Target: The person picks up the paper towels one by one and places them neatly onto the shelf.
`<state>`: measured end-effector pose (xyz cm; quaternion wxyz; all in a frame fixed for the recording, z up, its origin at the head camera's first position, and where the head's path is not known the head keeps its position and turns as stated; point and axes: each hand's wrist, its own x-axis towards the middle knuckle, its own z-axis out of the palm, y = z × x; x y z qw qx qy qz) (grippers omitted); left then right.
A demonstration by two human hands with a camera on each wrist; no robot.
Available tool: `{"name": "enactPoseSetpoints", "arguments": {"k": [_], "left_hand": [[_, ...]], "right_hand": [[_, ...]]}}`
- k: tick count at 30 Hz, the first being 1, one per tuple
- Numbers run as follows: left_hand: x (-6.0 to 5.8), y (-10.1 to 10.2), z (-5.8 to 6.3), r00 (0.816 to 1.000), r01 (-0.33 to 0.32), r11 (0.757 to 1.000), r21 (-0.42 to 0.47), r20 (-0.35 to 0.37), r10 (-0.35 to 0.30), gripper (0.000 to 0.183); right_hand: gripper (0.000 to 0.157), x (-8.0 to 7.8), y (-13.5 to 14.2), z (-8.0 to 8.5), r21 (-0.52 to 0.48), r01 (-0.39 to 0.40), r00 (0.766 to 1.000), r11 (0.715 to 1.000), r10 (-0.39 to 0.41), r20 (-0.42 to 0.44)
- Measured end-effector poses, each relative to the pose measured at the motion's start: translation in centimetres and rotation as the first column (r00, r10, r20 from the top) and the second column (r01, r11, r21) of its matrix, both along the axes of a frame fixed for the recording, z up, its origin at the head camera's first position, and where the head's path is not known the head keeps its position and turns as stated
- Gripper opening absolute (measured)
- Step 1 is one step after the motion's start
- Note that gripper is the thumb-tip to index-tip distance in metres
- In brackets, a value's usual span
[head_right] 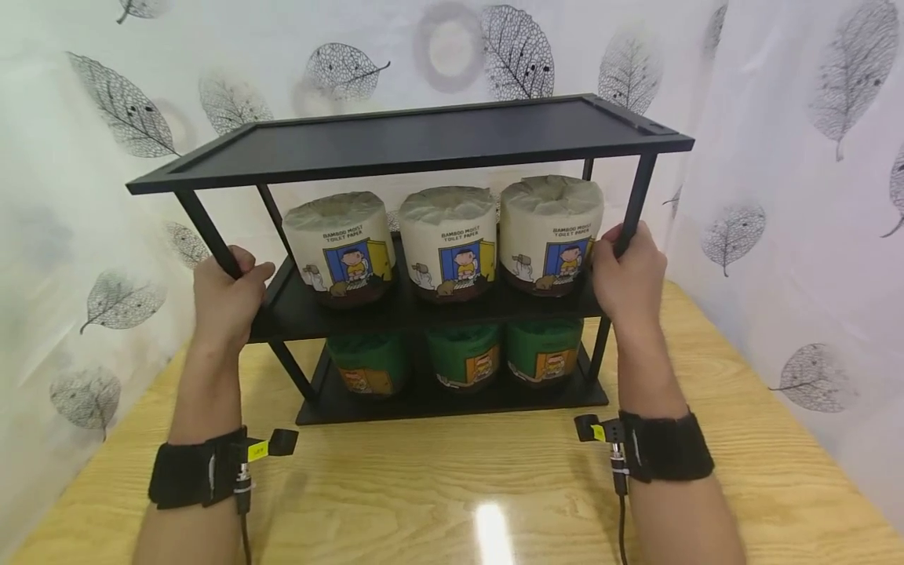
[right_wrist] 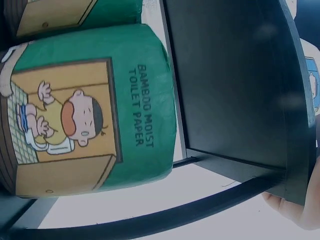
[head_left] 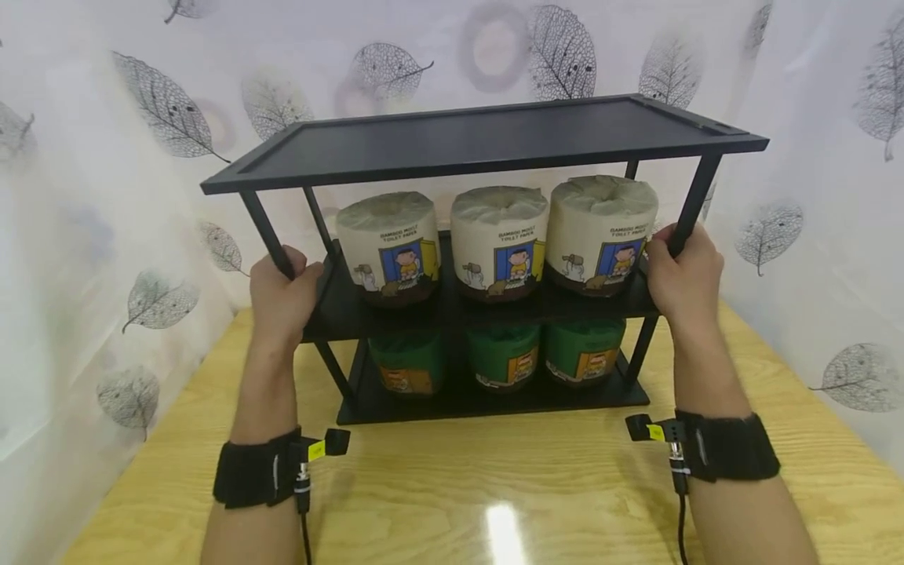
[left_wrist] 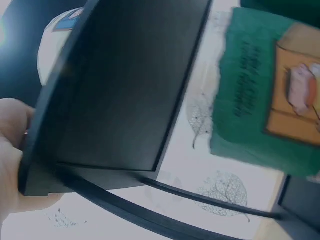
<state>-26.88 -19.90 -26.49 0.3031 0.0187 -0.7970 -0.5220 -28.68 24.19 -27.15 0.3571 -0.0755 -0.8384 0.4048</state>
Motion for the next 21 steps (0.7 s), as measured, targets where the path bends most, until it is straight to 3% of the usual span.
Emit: {"name": "enactPoseSetpoints", "arguments": {"k": [4,6,9,11,14,17,19,21], "left_hand": [[-0.1,-0.5,0.1,0.992,0.087,0.996,-0.033,0.096,-0.083,0.014],[-0.2,-0.7,0.0,0.987,0.126,0.988,-0.089,0.107,-0.116,0.02],[-0.1,-1.3,-0.1,0.981,0.168,0.962,-0.217,0.131,-0.141,0.037],[0.1,-1.8,-0.3,0.97,0.213,0.932,-0.295,0.18,-0.165,0.049],[0.8,-2.8,-0.8,0.934,0.318,0.855,-0.409,0.291,-0.208,0.065],[1.7,-3.7,-1.0,0.869,0.455,0.745,-0.489,0.426,-0.251,0.07],[2.5,-4.2,-1.0,0.823,0.534,0.669,-0.516,0.498,-0.272,0.067],[3.3,-4.7,-1.0,0.788,0.585,0.619,-0.524,0.549,-0.28,0.064]], "right_hand": [[0.023,0.2,0.3,0.1,-0.025,-0.033,0.999,0.999,0.034,0.039],[0.023,0.5,0.7,0.2,-0.073,-0.081,0.993,0.994,0.086,0.075],[0.025,1.1,1.6,0.4,-0.131,-0.17,0.971,0.977,0.189,0.149],[0.029,1.5,2.3,0.4,-0.108,-0.23,0.951,0.967,0.247,0.187],[0.034,1.7,3.7,0.2,0.105,-0.294,0.938,0.95,0.267,0.22],[0.049,1.6,5.3,-0.2,0.321,-0.37,0.915,0.872,0.282,0.288],[0.059,1.6,6.0,-0.4,0.338,-0.474,0.854,0.813,0.332,0.4],[0.066,1.8,6.4,-0.6,0.275,-0.561,0.761,0.781,0.357,0.542]]}}
